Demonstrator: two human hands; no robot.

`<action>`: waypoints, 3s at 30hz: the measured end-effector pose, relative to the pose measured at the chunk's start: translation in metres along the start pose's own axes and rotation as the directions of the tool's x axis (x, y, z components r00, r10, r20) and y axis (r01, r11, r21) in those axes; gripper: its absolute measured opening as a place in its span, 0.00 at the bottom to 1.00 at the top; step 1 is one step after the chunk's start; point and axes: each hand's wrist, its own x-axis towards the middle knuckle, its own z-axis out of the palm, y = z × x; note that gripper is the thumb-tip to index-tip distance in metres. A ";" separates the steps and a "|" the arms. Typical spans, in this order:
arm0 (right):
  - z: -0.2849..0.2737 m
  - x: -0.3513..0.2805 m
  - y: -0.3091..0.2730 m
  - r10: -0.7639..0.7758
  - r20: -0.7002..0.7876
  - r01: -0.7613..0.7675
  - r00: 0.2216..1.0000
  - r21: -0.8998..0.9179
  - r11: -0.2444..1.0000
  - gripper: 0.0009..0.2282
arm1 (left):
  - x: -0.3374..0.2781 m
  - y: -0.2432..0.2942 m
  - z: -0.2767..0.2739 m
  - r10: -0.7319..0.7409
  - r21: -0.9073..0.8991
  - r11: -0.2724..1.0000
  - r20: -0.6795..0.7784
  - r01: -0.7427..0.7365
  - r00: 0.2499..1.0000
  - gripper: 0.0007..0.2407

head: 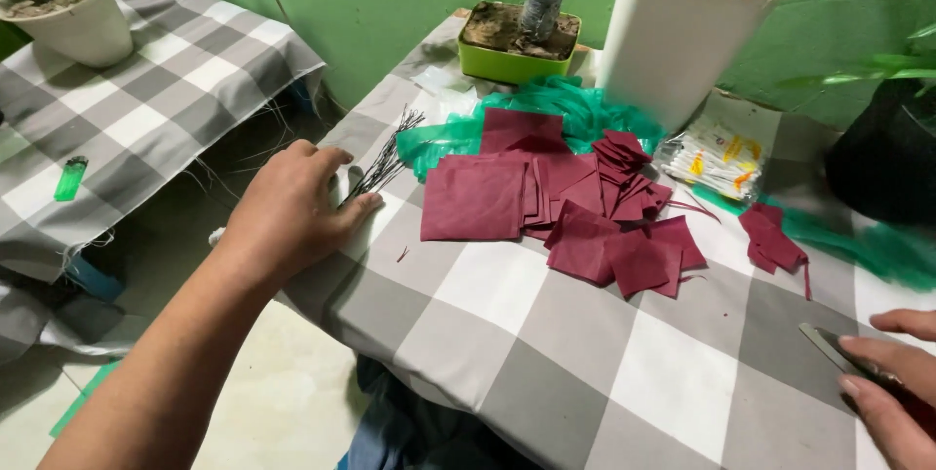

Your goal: The person folds a maroon fabric sheet and uses scissors to cut it into smaller rectangular pieces. The cut pieces are stacked on the table. The person also handles thin black wires and a green plastic bag, moving them aside on the table.

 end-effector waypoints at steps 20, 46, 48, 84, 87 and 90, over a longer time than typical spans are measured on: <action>-0.032 0.200 -0.343 -0.753 0.198 0.710 0.627 0.252 0.657 0.41 | 0.015 -0.015 0.023 0.058 -0.237 0.968 -0.102 -0.081 0.993 0.11; 0.027 0.227 -0.370 -0.774 -0.033 0.772 0.632 0.109 0.626 0.07 | 0.032 -0.045 0.031 -0.043 -0.775 0.625 -0.156 -0.095 0.987 0.11; 0.038 0.231 -0.364 -0.765 -0.037 0.765 0.644 0.069 0.640 0.06 | 0.029 -0.042 0.028 -0.054 -0.730 0.679 -0.158 -0.079 0.986 0.12; -0.091 0.085 -0.148 -0.639 -0.117 0.609 0.760 -0.215 0.764 0.09 | 0.072 0.013 0.039 -0.033 0.203 0.979 0.101 0.012 0.994 0.09; -0.099 0.077 -0.130 -0.601 -0.101 0.572 0.793 -0.217 0.791 0.10 | 0.069 0.004 0.036 0.014 0.202 0.979 0.067 -0.027 0.998 0.09; -0.109 0.065 -0.113 -0.566 -0.091 0.536 0.819 -0.227 0.813 0.09 | 0.062 0.003 0.021 0.029 0.179 0.983 0.040 -0.036 0.999 0.09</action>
